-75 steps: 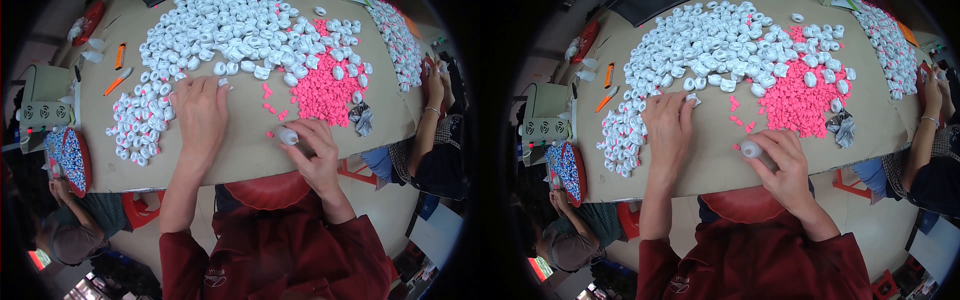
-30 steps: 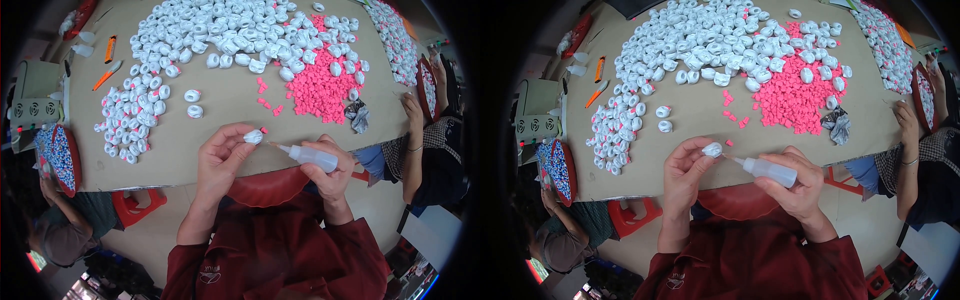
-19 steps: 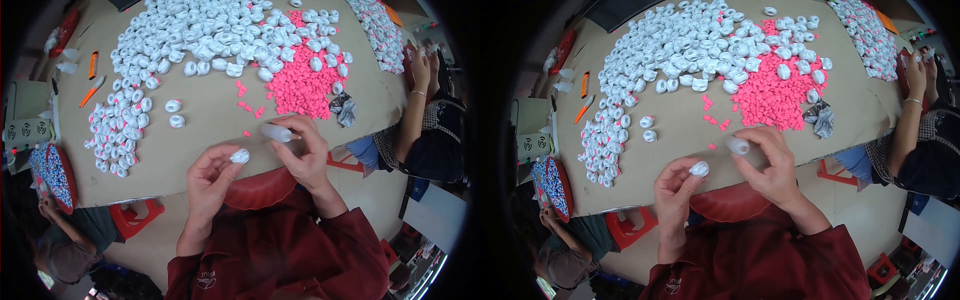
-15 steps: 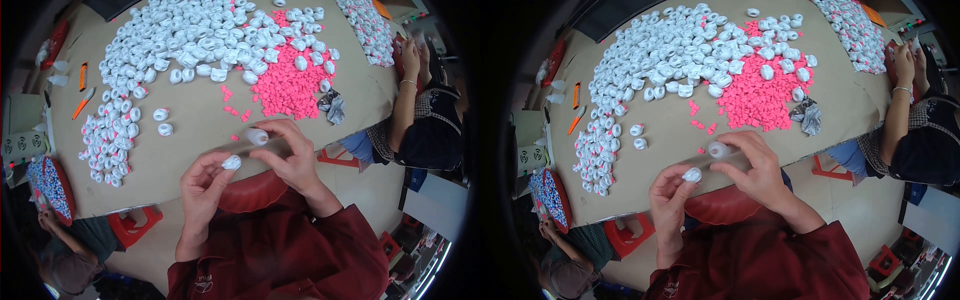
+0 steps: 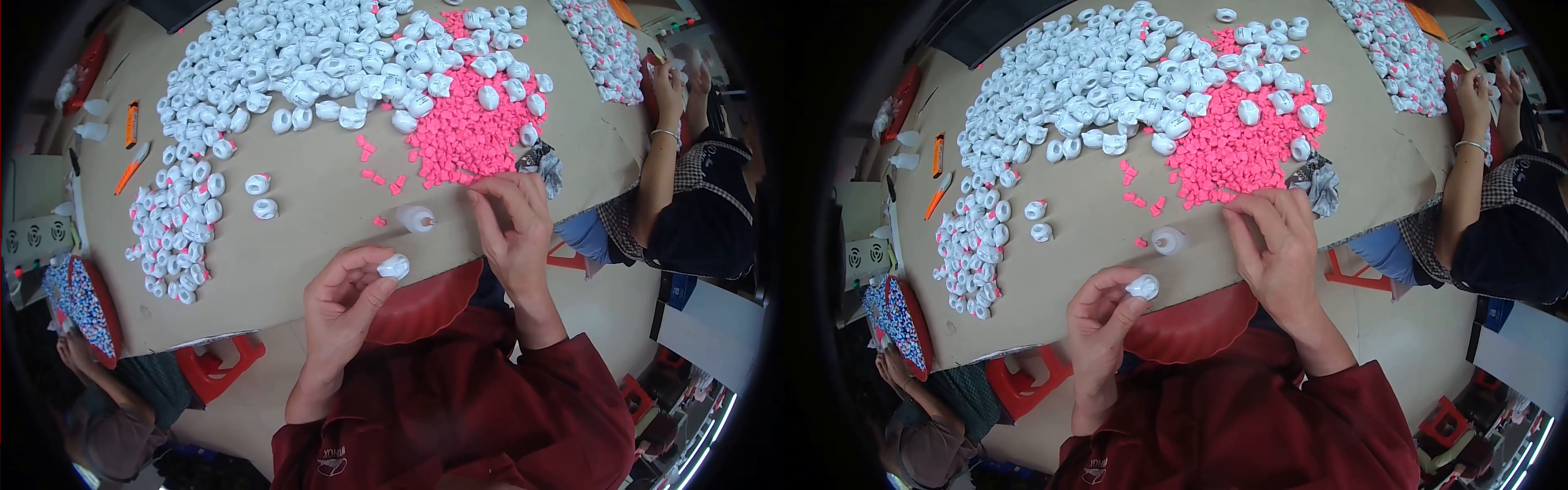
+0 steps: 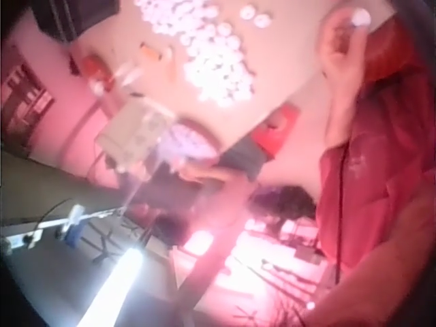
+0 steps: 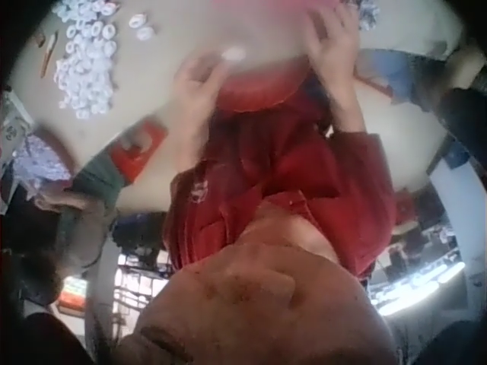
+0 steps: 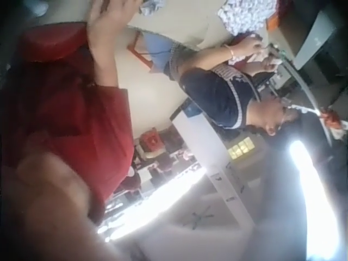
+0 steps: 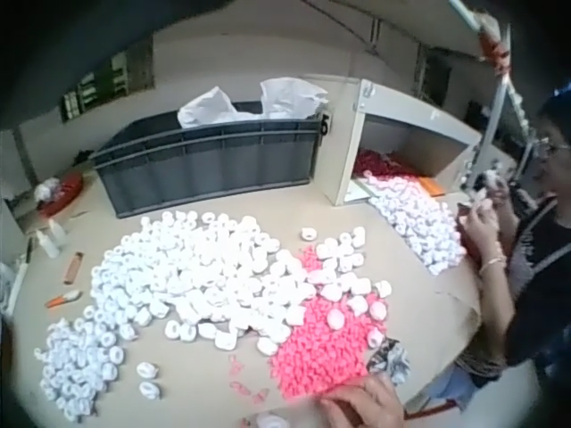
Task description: The person assembles small white toy components by applying glue from a bottle to a white toy base, then attaching pink toy components to it.
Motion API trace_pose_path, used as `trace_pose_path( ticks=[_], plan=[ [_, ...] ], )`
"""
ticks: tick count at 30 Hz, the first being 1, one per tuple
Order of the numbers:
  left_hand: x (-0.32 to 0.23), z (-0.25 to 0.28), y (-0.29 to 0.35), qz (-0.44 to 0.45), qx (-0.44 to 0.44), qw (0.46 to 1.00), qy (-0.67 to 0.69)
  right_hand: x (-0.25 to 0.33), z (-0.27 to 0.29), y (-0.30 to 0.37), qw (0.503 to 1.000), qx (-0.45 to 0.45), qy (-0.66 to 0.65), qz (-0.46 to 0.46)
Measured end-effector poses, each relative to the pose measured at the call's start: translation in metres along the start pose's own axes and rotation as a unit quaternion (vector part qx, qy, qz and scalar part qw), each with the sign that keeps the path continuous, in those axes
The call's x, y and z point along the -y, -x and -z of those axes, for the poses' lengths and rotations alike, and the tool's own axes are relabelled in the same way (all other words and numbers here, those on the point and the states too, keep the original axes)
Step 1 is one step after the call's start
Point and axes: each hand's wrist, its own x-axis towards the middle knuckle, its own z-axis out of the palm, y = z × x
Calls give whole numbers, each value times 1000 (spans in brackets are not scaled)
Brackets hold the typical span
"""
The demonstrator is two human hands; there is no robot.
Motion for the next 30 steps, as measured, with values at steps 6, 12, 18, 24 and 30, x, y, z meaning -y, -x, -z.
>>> trace_pose_path(
  ticks=[6,12,18,24,30],
  plan=[
    [1,-2,-2,-10,16,1000,-10,-2,-9,-5,998,4,64,21],
    [3,0,0,-4,8,1000,2,8,2,4,997,60,-36,20],
    [4,-4,-3,-11,24,1000,14,22,15,14,935,162,-293,-119],
    [8,-9,-4,-47,36,998,-20,25,10,19,954,158,-254,-11],
    [10,-13,-3,-61,10,997,-45,37,11,21,977,127,-169,36]
  ],
)
